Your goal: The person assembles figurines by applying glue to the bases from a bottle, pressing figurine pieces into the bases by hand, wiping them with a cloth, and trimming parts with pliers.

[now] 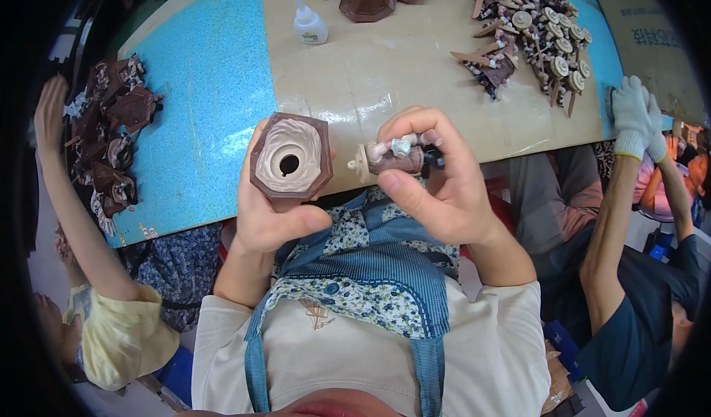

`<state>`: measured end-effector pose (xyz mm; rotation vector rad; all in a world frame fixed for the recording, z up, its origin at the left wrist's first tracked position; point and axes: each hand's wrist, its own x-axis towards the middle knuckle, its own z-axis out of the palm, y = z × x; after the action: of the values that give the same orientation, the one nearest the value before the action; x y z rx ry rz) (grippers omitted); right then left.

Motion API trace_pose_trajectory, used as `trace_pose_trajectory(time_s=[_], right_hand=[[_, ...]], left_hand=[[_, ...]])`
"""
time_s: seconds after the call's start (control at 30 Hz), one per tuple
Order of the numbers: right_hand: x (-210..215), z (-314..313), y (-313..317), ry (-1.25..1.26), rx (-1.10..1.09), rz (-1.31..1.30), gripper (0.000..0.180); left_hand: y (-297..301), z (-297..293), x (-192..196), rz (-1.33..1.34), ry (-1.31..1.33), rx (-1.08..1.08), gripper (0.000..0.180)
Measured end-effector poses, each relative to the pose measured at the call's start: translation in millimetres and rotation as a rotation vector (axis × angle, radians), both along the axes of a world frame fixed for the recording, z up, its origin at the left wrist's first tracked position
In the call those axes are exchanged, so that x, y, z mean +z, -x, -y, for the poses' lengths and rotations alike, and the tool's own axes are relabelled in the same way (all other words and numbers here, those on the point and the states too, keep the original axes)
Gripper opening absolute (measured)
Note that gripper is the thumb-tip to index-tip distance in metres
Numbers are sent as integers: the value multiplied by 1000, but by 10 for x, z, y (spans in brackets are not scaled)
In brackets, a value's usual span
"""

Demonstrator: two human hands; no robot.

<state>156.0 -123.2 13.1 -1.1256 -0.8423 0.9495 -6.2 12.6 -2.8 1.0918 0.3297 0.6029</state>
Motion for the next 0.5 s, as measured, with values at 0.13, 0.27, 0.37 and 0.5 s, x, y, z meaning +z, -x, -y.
trace_pose_trajectory(time_s=[0.13, 0.27, 0.37, 0.5], right_hand=[[234, -152, -150, 0, 104, 494, 31], [396, -323, -111, -70, 192, 814, 28], [459, -404, -121, -96, 261, 1019, 33], [581, -458, -96, -116, 365, 1289, 38]], left_hand=[[22, -71, 26, -130, -82, -194, 74], [-33, -51, -34, -72, -290, -258, 69], [-58, -21, -3, -196, -250, -321, 72], [-88, -4, -39, -158, -352, -257, 61]])
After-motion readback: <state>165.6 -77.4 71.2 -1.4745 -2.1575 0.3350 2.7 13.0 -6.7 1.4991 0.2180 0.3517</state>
